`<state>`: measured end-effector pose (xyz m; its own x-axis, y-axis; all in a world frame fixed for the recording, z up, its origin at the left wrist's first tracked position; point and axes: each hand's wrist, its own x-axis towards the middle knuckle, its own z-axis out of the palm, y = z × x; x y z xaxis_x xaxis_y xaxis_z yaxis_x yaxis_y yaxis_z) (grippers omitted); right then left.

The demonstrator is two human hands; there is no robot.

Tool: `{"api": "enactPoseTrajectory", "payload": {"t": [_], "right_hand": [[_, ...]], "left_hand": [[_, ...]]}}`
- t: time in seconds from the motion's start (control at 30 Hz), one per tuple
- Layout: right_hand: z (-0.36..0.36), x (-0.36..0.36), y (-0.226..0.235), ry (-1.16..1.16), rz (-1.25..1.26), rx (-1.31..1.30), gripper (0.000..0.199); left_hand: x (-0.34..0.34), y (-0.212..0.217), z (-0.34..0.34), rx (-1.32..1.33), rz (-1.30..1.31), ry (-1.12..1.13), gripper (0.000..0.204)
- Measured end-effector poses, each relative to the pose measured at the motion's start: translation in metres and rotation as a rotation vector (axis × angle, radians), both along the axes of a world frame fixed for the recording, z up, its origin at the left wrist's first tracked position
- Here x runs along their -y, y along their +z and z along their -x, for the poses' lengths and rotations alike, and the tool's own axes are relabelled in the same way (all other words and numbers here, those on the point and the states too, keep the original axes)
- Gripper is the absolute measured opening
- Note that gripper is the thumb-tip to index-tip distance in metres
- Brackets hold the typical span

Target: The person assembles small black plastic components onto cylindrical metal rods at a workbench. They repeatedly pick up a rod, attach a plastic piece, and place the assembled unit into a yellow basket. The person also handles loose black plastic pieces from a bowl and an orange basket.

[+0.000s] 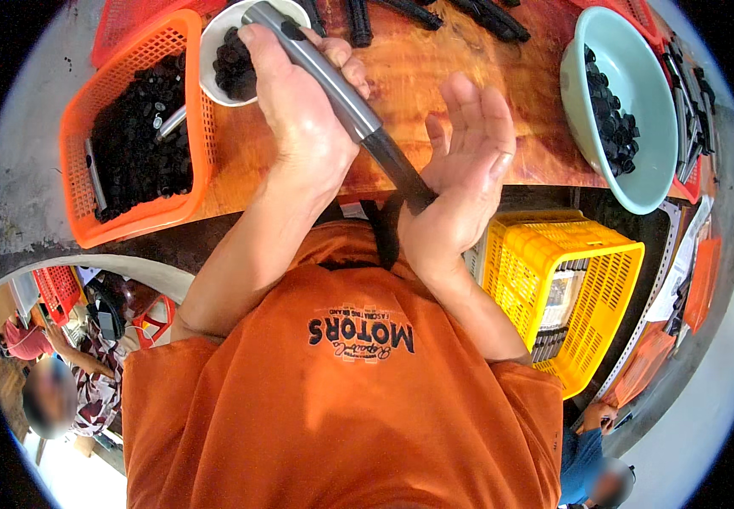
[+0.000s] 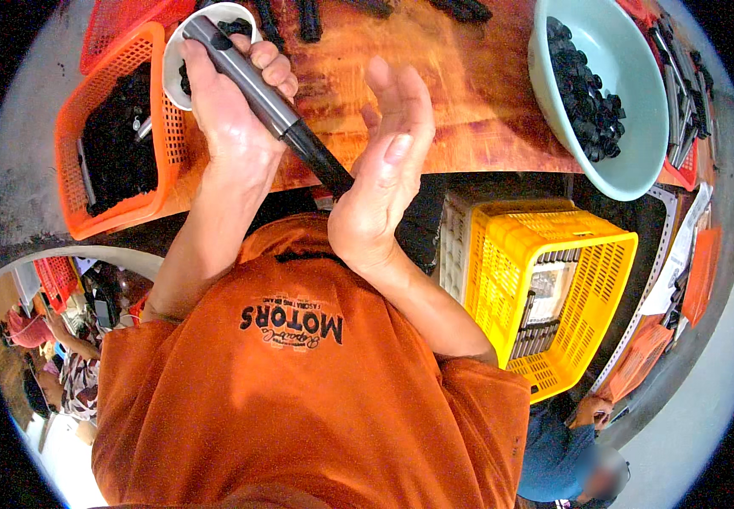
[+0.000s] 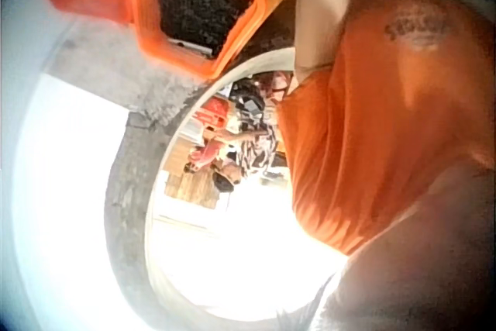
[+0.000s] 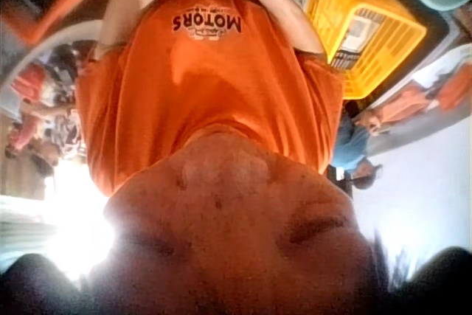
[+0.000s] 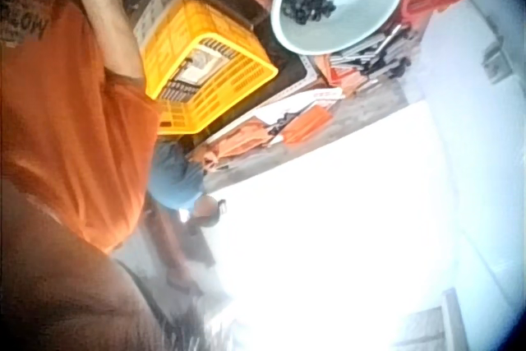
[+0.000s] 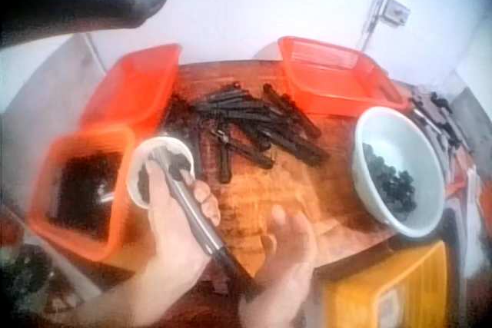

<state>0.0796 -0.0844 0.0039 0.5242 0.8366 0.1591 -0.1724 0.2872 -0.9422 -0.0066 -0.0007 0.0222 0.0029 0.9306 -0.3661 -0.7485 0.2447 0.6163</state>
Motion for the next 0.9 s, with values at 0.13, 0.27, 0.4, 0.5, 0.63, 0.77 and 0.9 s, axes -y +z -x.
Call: {"api": "enactPoseTrajectory", "payload": {"t": [0.13,0.27,0.4,0.5,0.63,0.77,0.9], "right_hand": [[0.003,-0.003,0.001,-0.009,-0.003,-0.09,0.061],[-0.028,0.013,-0.01,-0.013,-0.009,-0.251,0.075],[-0.045,0.037,-0.024,-0.036,0.064,-0.187,0.076],[-0.005,0.0,0.001,0.048,0.082,-0.202,0.078],[0.003,-0.024,-0.004,0.191,-0.094,-0.259,0.077],[-0.013,0.004,-0.023,0.208,0.004,-0.067,0.082],[-0.03,0.036,-0.034,0.44,0.166,0.251,0.064]], "left_hand": [[-0.001,0.006,0.003,-0.039,-0.068,-0.004,0.054],[-0.009,0.017,-0.001,-0.073,-0.07,0.184,0.046],[-0.023,0.014,0.009,0.158,-0.242,0.161,0.054],[0.013,0.033,-0.039,0.209,0.318,0.043,0.053],[0.011,0.0,-0.015,0.143,-0.243,-0.193,0.057],[0.013,0.006,-0.009,0.169,-0.212,-0.195,0.061],[0.017,-0.001,-0.004,0.167,-0.237,-0.197,0.066]]}}
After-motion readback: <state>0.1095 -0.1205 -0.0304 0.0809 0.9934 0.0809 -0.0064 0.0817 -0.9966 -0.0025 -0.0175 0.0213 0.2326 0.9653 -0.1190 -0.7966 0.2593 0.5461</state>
